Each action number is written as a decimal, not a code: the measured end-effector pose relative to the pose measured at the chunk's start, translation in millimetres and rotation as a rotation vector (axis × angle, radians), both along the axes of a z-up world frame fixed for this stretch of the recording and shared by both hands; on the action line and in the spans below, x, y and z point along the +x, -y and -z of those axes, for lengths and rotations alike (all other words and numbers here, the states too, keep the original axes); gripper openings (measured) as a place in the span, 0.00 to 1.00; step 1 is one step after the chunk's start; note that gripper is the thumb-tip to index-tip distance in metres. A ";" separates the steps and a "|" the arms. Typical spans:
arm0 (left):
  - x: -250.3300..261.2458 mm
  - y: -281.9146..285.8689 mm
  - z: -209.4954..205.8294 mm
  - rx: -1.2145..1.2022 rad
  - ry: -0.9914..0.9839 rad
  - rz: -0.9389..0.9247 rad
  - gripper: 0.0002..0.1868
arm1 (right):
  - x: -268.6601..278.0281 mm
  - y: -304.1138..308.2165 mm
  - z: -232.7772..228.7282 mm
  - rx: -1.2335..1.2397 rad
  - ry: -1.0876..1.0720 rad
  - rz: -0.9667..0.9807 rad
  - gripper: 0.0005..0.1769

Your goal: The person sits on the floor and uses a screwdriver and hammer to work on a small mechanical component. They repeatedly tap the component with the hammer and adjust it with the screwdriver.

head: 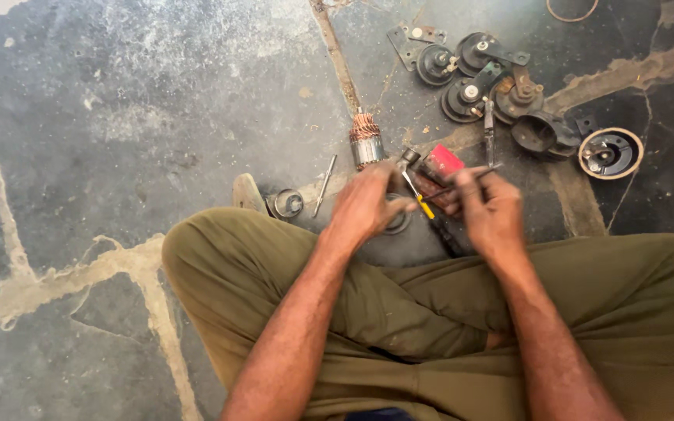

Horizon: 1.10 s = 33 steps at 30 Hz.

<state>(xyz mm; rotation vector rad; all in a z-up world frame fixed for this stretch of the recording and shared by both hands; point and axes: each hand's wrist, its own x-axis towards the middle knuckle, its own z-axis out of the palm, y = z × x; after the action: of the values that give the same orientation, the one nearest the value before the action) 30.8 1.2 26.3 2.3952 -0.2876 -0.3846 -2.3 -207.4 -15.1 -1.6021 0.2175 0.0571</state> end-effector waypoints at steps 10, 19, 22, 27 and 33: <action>-1.5 6.9 25.6 0.414 -0.270 -0.069 0.49 | -2.7 -7.1 -20.5 -0.238 0.117 -0.010 0.15; -5.8 2.5 13.7 0.202 -0.208 -0.171 0.37 | -5.2 -18.2 -25.3 -0.458 0.257 -0.152 0.10; -6.5 -1.8 13.3 0.180 -0.182 -0.151 0.33 | -3.4 -22.1 -20.2 -0.487 0.299 -0.200 0.11; -7.3 -2.3 12.9 0.176 -0.171 -0.119 0.31 | -1.5 -21.0 -16.2 -0.456 0.256 -0.292 0.11; -8.4 -3.4 14.6 0.097 -0.045 -0.109 0.24 | -3.2 -19.9 -15.5 -0.475 0.255 -0.338 0.11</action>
<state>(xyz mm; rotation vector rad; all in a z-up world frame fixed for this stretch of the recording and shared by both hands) 22.5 4.6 11.6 2.4807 -0.1200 -0.4100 -5.5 -187.5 0.3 -2.0859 -0.2599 0.0638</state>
